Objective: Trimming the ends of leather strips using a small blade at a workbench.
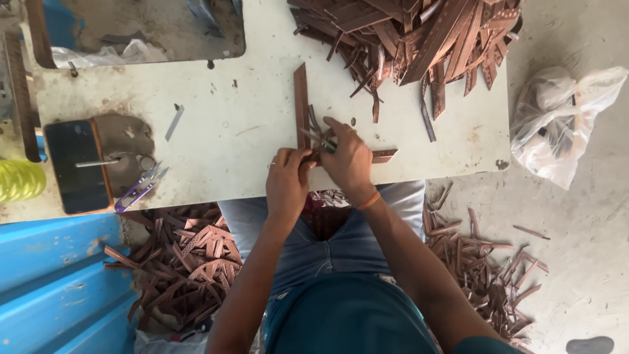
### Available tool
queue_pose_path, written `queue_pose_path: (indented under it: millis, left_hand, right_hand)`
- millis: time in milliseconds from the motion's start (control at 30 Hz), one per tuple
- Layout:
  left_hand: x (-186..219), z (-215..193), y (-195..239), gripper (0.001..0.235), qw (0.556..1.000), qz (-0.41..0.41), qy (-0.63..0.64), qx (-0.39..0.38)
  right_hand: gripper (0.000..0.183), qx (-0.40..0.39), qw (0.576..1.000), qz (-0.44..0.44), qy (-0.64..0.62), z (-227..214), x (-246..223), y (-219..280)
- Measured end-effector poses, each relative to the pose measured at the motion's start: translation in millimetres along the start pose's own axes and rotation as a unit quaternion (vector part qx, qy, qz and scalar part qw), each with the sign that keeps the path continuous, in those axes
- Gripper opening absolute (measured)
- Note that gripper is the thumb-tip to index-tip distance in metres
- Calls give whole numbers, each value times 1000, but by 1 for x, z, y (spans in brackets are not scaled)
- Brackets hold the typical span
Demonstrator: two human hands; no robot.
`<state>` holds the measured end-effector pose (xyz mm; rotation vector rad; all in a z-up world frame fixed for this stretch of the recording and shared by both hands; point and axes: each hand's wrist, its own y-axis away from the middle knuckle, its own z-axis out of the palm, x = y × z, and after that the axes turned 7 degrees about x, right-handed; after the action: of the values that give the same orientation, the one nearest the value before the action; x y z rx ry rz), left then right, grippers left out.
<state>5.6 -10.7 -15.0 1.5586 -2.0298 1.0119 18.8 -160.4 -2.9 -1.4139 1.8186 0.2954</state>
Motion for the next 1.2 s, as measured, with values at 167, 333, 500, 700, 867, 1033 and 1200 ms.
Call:
queue_pose_path:
  millis: [167, 333, 500, 700, 867, 1033, 1200]
  left_hand:
    - [-6, 0, 2, 18, 999, -12, 44, -12]
    - [11, 3, -9, 30, 1000, -12, 10, -25]
    - [5, 22, -7, 30, 998, 0, -59, 1]
    - [-2, 14, 4, 15, 999, 24, 6, 38]
    - [0, 15, 16, 12, 999, 12, -47, 10]
    - [7, 0, 2, 15, 993, -115, 17, -5]
    - [-6, 0, 6, 16, 971, -194, 135, -37]
  right_hand:
    - [33, -93, 990, 94, -41, 0, 14, -3]
    - [24, -83, 988, 28, -127, -10, 11, 4]
    - [21, -57, 985, 2, -160, -17, 8, 8]
    - [25, -55, 987, -111, -106, -37, 25, 13]
    - [19, -72, 994, -77, -16, -37, 17, 23]
    - [23, -65, 997, -37, -6, -34, 15, 29]
    - [41, -63, 996, -44, -40, -48, 2, 23]
